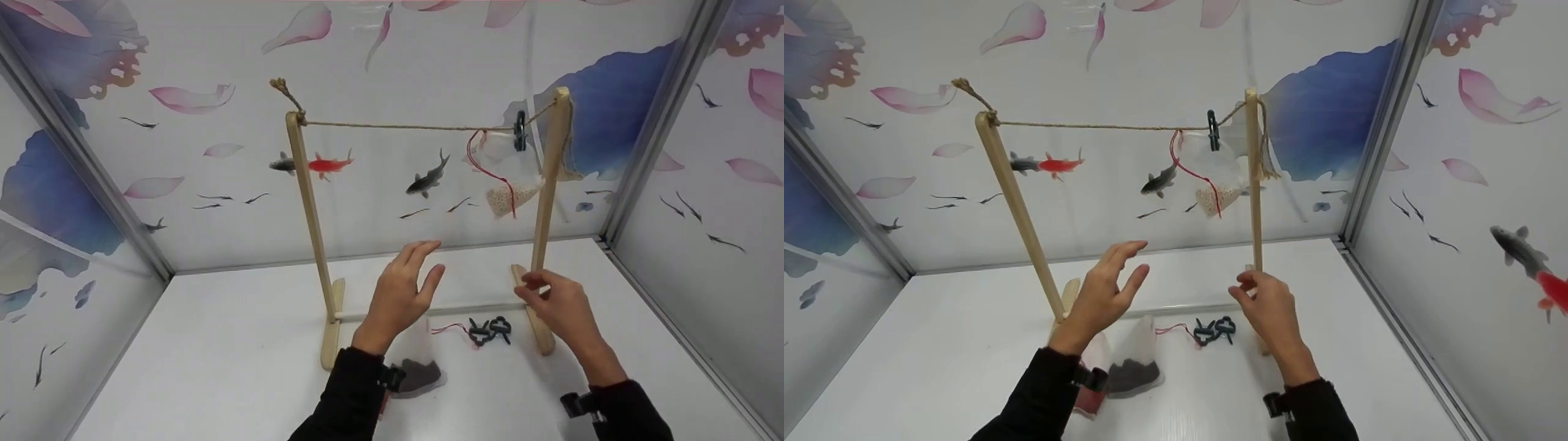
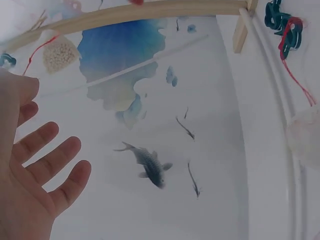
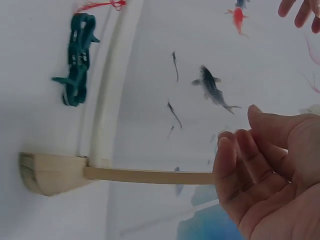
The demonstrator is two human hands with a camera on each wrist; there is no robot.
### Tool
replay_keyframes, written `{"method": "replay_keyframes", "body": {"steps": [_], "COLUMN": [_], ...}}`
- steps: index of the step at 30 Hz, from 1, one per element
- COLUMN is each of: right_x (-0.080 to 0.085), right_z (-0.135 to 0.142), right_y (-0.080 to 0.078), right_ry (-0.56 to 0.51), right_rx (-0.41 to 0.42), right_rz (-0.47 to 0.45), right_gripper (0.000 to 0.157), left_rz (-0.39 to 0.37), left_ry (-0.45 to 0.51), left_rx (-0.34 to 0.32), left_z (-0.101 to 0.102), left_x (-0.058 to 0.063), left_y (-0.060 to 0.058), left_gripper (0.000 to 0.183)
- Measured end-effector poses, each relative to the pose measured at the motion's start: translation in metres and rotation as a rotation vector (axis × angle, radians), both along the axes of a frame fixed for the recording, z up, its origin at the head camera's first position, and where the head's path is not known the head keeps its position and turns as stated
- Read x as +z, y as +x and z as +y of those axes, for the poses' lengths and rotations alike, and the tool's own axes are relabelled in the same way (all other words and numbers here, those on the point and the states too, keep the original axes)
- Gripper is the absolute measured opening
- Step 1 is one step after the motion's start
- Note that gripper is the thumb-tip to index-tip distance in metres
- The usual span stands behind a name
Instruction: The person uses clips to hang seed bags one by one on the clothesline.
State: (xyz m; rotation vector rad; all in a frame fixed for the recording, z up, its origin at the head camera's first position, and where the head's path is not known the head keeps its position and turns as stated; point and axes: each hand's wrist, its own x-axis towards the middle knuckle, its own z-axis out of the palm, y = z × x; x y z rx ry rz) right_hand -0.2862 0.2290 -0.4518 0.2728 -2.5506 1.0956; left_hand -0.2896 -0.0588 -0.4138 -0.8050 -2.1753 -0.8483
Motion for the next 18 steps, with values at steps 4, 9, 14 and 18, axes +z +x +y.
{"method": "replay_keyframes", "body": {"steps": [4, 9, 14, 18], "right_x": [-0.027, -0.052, -0.064, -0.067], "right_z": [-0.001, -0.005, -0.006, -0.008], "right_y": [0.006, 0.009, 0.01, 0.009], "right_ry": [-0.021, -0.051, -0.001, 0.026], "right_rx": [-0.022, -0.033, -0.03, -0.022], "right_rz": [-0.198, -0.404, -0.473, -0.464], "right_gripper": [0.026, 0.021, 0.019, 0.014], "left_rz": [-0.066, -0.227, -0.395, -0.455], "left_ry": [0.049, 0.111, 0.194, 0.183], "left_rx": [-0.008, -0.054, -0.145, -0.18], "left_z": [-0.001, 0.001, 0.007, 0.013], "left_x": [-0.023, -0.05, -0.074, -0.087], "left_y": [0.006, 0.018, 0.027, 0.032], "left_gripper": [0.037, 0.036, 0.035, 0.034]}}
